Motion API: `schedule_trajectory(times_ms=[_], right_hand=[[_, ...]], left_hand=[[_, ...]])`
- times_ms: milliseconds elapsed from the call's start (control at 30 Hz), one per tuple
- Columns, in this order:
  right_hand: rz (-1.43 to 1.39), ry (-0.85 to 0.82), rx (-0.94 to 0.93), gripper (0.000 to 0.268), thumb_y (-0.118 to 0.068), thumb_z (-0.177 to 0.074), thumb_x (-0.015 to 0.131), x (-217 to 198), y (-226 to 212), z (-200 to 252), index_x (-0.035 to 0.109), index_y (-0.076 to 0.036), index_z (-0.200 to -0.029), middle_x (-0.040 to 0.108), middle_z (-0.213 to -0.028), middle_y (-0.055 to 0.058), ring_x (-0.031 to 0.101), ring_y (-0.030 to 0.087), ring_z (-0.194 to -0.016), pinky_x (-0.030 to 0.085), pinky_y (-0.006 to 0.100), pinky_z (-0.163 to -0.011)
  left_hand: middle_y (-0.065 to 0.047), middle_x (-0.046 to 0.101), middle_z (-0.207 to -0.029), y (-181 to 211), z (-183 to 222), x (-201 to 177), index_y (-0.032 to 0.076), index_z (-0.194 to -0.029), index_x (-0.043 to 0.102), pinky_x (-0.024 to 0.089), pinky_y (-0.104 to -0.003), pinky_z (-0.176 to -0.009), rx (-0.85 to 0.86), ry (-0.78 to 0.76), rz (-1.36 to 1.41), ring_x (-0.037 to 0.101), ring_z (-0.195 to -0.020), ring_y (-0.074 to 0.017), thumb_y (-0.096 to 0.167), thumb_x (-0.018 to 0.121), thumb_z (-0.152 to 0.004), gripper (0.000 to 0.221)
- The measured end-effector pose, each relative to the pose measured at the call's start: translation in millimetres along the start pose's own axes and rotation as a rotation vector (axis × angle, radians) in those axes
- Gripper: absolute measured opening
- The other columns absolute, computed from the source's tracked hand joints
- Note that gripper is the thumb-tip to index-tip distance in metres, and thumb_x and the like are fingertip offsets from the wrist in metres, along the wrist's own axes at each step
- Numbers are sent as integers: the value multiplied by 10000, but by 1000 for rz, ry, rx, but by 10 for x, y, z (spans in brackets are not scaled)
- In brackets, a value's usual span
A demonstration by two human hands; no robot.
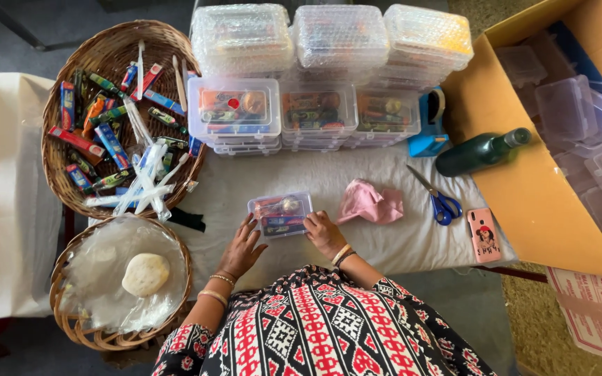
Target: The person picks wrapped snack bars from a wicker basket and places them into small clear plastic containers, then wraps the containers with clear plastic film. She repeats this for several containers, occasionally reaching into the basket for more items and setting filled containers aside.
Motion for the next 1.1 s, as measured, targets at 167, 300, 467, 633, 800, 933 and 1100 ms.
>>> schedule_trajectory(times_ms=[167,300,467,633,800,933,1100], right_hand=[[-426,111,271,540,-71,-711,798,214,471,93,509,-43,-1166,483,-1185,111,555,285,-1139,549,378,-949],[-974,94,513,586,-110,-835,780,786,884,405,454,-77,-1321,531,-1239,57,627,218,-1131,567,369,-962],[-1207,152,592,442,-125,-906,747,571,893,459,502,-85,-1272,644,-1164,77,662,187,-1069,576,360,-934],[-1499,375,697,384,-94,-906,712,-53,1234,705,546,-110,-1253,648,-1120,54,663,162,-999,597,357,-863],[-1635,759,658,397,-23,-949,677,-796,1780,1133,551,-107,-1317,680,-1116,55,654,147,-955,549,278,-815],[-1639,959,645,337,-38,-952,657,-1466,2112,1117,529,-125,-1252,689,-1088,46,674,151,-907,561,296,-749],[-1425,1016,544,278,-95,-1008,658,-2053,2487,746,538,-91,-1259,700,-1046,78,680,164,-860,590,313,-801]], left_hand=[[-243,477,-1401,-151,56,-66,-3,-1212,566,436,-457,-1058,-324,234,384,433,-1329,-383,221,787,-809,511],[-159,590,-1308,-549,268,346,16,-1324,511,585,-382,-900,-682,294,734,669,-1089,-253,156,765,-849,557],[-153,671,-1222,-280,65,182,-10,-1262,568,610,-359,-886,-591,281,786,687,-1088,-221,118,771,-850,476],[-150,656,-1264,331,-318,-140,-2,-1264,584,604,-374,-903,-428,205,896,645,-1179,-231,145,766,-856,470],[-125,549,-1428,553,-511,47,115,-1297,619,509,-450,-1040,-266,-99,376,490,-1334,-345,220,769,-854,480],[-133,370,-1546,412,-291,266,150,-1360,542,362,-547,-1139,-262,-345,-49,272,-1460,-405,251,782,-834,587],[-134,206,-1633,316,-99,496,172,-1512,383,250,-621,-1167,-277,-486,-255,141,-1517,-410,249,772,-822,796]])
Point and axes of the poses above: each hand's wrist, its own z-axis away from the middle knuckle, its own x-axis out of the palm, y = z × x, the point moved 9 cm from there along -z, towards the middle knuckle
